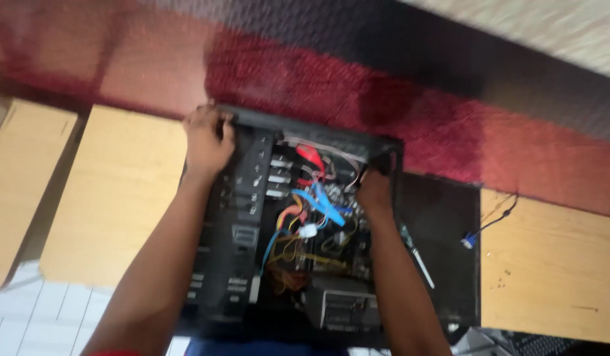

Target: Organizing and connecting internal power and data cables inside a desktop computer case.

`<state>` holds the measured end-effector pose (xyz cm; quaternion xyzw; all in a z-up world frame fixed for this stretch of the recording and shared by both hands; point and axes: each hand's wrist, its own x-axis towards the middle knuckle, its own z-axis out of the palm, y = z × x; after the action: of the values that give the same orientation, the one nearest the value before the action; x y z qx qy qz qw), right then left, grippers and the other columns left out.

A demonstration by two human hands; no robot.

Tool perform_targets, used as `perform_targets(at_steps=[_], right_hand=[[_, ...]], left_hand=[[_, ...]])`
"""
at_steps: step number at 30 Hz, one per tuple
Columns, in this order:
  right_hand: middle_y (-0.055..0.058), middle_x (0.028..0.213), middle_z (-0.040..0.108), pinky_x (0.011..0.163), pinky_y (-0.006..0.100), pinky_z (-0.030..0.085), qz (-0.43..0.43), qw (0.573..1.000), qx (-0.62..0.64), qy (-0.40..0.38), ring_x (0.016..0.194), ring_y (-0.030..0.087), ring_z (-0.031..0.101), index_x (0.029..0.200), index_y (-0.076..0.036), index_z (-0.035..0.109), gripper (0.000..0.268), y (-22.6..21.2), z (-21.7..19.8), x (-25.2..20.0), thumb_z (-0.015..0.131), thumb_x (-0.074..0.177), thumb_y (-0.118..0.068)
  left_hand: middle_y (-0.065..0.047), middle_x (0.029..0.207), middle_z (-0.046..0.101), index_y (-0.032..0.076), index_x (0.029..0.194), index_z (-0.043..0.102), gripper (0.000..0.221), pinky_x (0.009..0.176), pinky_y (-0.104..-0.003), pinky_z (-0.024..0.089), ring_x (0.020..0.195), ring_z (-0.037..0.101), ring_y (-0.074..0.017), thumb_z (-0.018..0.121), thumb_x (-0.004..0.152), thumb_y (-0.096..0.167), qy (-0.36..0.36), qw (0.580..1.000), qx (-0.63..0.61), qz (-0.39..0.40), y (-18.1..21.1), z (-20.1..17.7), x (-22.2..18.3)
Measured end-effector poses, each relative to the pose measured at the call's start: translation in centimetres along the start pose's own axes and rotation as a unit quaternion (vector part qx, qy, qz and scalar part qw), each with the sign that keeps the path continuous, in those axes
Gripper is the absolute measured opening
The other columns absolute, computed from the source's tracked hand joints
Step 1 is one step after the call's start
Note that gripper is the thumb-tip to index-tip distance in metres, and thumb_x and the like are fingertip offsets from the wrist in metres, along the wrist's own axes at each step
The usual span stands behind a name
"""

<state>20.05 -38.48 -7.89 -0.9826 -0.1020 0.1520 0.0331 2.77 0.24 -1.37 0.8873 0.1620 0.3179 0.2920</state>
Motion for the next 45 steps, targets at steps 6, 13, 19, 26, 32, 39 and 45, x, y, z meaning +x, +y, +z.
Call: perform_targets(at_steps=[6,13,19,26,32,39,45], right_hand=[[0.015,0.083,0.069,0.09,0.052,0.057,-0.069,0.988,0.103,0.096,0.093,0.043,0.073,0.084,-0.01,0.056,0.007,3.1,4.9,0.8,0.061,0.086,-0.006],[0.017,0.085,0.071,0.09,0.056,0.052,-0.065,0.987,0.112,0.091,0.097,0.043,0.071,0.086,-0.01,0.063,0.015,3.0,4.6,-0.1,0.057,0.095,-0.02],[0.005,0.075,0.072,0.068,0.037,0.052,-0.145,0.959,0.235,0.066,0.065,0.025,0.062,0.079,-0.008,0.067,0.018,1.6,1.5,-1.1,0.054,0.079,0.005],[0.003,0.09,0.076,0.072,0.031,0.053,-0.187,0.953,0.237,0.016,0.076,0.019,0.067,0.087,-0.006,0.075,0.028,1.0,1.3,-0.8,0.056,0.075,0.011],[0.009,0.079,0.074,0.067,0.037,0.053,-0.145,0.974,0.174,-0.003,0.066,0.026,0.065,0.089,-0.007,0.079,0.029,1.5,1.5,-0.6,0.059,0.072,0.006],[0.008,0.079,0.074,0.066,0.034,0.052,-0.155,0.971,0.184,-0.007,0.065,0.021,0.063,0.093,-0.008,0.08,0.029,1.7,1.9,-0.4,0.062,0.076,0.007],[0.006,0.082,0.076,0.07,0.032,0.054,-0.121,0.971,0.203,-0.029,0.07,0.018,0.066,0.092,-0.008,0.08,0.026,0.5,0.8,-1.0,0.06,0.083,0.006]], left_hand=[[-0.01,0.097,0.068,0.014,0.097,0.069,0.009,0.101,-0.048,0.04,0.11,0.066,-0.0345,0.067,0.089,0.017,0.024,1.0,0.005,0.007,-0.2,0.3,0.2],[-0.001,0.099,0.067,0.02,0.096,0.068,0.008,0.104,-0.042,0.037,0.118,0.065,-0.026,0.069,0.089,0.015,0.026,0.999,-0.018,-0.006,0.1,0.3,0.2],[-0.015,0.108,0.067,0.003,0.1,0.066,0.015,0.103,-0.043,0.035,0.117,0.059,-0.035,0.061,0.086,0.004,0.023,0.998,-0.051,0.001,1.6,-0.8,0.6],[-0.011,0.106,0.067,0.004,0.098,0.068,0.015,0.105,-0.042,0.034,0.12,0.059,-0.0314,0.063,0.084,0.001,0.022,0.999,-0.048,-0.007,1.4,-0.5,0.7],[-0.012,0.107,0.067,0.003,0.099,0.069,0.015,0.105,-0.042,0.033,0.118,0.058,-0.0305,0.064,0.085,0.001,0.024,0.999,-0.045,-0.003,1.4,-0.4,0.6],[-0.012,0.107,0.067,0.003,0.097,0.068,0.013,0.105,-0.042,0.033,0.118,0.059,-0.0309,0.065,0.084,0.001,0.031,0.999,-0.041,-0.001,1.4,-0.5,0.6],[-0.012,0.106,0.066,0.003,0.097,0.069,0.014,0.104,-0.041,0.033,0.117,0.059,-0.0303,0.064,0.084,0.0,0.028,0.999,-0.041,-0.003,1.5,-0.6,0.7]])
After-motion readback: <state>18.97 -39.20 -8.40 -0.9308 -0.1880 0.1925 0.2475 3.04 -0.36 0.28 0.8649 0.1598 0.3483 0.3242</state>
